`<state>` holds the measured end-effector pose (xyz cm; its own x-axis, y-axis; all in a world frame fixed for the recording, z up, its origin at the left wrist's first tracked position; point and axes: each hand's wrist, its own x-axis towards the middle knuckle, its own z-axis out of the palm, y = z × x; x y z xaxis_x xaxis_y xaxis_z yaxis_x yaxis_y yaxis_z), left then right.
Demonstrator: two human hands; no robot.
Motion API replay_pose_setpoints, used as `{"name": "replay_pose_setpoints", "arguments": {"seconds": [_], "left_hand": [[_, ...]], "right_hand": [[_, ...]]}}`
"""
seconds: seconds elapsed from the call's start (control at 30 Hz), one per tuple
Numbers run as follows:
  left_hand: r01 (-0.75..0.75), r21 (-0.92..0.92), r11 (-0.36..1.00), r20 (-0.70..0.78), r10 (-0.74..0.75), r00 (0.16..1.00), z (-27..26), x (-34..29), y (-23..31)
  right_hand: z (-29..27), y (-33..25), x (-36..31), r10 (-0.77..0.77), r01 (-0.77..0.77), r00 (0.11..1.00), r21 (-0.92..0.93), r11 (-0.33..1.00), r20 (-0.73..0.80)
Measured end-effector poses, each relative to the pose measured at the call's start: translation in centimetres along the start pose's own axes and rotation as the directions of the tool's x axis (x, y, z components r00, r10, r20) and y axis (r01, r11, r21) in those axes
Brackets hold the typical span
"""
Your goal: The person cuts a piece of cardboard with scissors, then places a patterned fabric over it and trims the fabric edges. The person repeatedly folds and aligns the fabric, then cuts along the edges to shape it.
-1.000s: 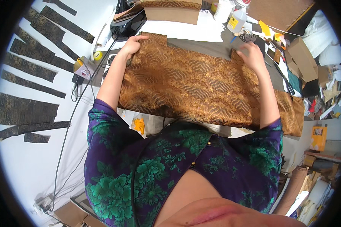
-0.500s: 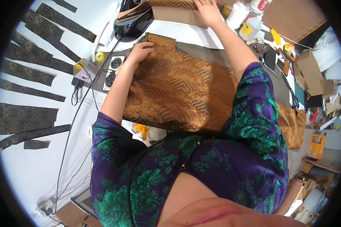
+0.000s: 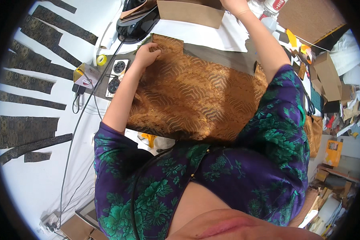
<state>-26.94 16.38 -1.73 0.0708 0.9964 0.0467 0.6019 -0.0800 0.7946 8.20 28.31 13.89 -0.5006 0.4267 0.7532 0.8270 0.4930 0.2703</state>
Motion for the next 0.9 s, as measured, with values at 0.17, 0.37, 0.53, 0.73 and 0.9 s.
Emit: {"name": "replay_pose_setpoints", "arguments": {"seconds": [0.17,0.37,0.53,0.73,0.9], "left_hand": [[-0.430,0.546,0.719,-0.115,0.572,0.812,0.0,3.3,5.4],[-0.594,0.647,0.478,-0.061,0.809,0.585,4.1,17.2,9.2],[-0.565,0.634,0.528,-0.097,0.780,0.619,5.9,23.5,6.5],[-0.630,0.479,0.611,-0.361,0.791,0.493,3.6,17.9,12.9],[-0.595,0.519,0.614,-0.122,0.742,0.659,-0.6,7.4,22.0]], "right_hand": [[-5.4,-1.4,-1.4,0.063,-0.056,0.994,0.080,0.995,-0.088],[-12.1,-2.8,-2.5,-0.053,0.060,0.990,0.056,0.997,-0.132],[-15.2,-1.6,-5.0,0.038,-0.039,0.995,-0.011,0.999,-0.089],[-18.9,0.3,-6.5,0.027,-0.036,0.990,-0.061,0.998,-0.138],[-21.9,-0.3,-5.1,0.058,-0.064,0.980,-0.021,0.998,-0.193]]}}
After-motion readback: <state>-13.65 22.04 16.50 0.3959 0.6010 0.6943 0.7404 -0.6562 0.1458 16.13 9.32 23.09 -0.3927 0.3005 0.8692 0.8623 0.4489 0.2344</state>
